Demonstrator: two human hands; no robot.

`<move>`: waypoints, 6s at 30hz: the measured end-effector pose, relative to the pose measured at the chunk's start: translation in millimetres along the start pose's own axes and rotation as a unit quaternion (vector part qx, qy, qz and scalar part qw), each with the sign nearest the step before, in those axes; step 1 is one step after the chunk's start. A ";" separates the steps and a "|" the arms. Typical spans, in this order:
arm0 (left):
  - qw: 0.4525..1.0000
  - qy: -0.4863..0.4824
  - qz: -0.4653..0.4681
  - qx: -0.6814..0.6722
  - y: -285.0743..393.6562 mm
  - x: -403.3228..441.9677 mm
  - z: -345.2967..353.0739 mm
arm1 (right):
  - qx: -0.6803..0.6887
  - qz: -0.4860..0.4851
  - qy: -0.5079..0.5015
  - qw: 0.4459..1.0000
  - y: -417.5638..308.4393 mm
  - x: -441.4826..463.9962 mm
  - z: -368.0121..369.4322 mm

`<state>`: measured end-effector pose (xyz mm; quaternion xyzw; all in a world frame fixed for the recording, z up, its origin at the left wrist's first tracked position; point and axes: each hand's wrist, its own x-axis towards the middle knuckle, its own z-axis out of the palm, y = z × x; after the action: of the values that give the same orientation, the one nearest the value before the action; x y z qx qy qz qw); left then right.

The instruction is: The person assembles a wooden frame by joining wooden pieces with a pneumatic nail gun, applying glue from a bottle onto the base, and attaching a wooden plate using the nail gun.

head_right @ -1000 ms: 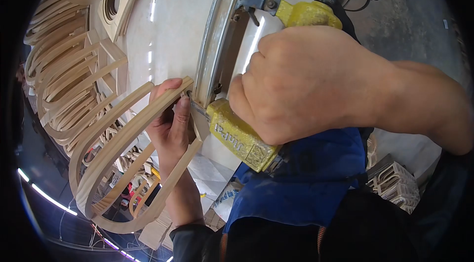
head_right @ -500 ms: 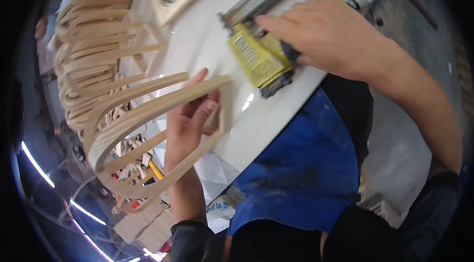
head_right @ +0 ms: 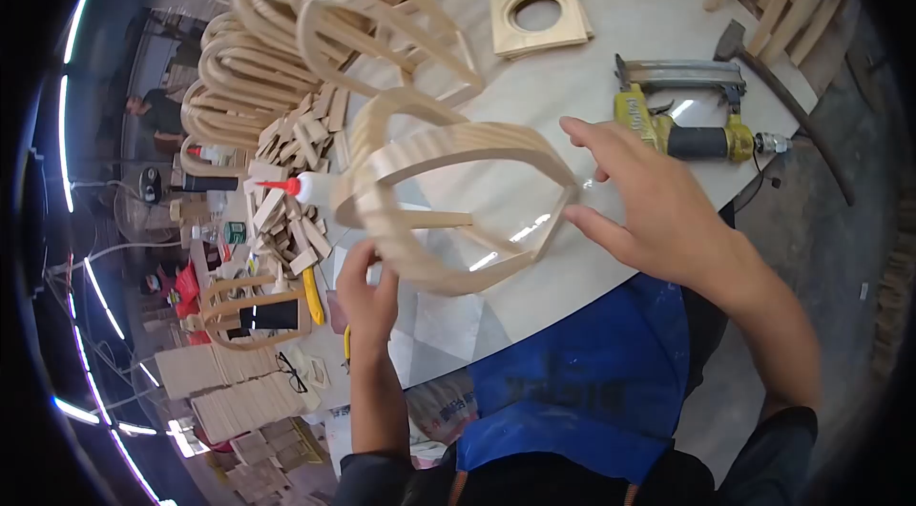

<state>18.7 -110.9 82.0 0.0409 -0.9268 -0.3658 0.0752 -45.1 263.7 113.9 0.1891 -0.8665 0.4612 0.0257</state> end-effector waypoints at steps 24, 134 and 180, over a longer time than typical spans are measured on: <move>0.930 0.105 0.213 0.281 -80.1 87.6 4.1 | 0.209 0.108 0.122 0.964 -26.3 -32.2 118.2; 0.943 -0.139 0.302 0.030 31.3 14.5 133.2 | -0.435 -0.055 -0.053 0.897 121.3 -21.1 -30.2; 0.932 -0.148 0.330 0.029 25.7 16.7 129.6 | 0.619 0.451 -0.037 0.641 21.0 -103.1 48.5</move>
<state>-20.1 -7.3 8.0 -0.3195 -0.8990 -0.2950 0.0526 49.5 266.4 46.9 -0.2369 -0.3561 0.8371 -0.3410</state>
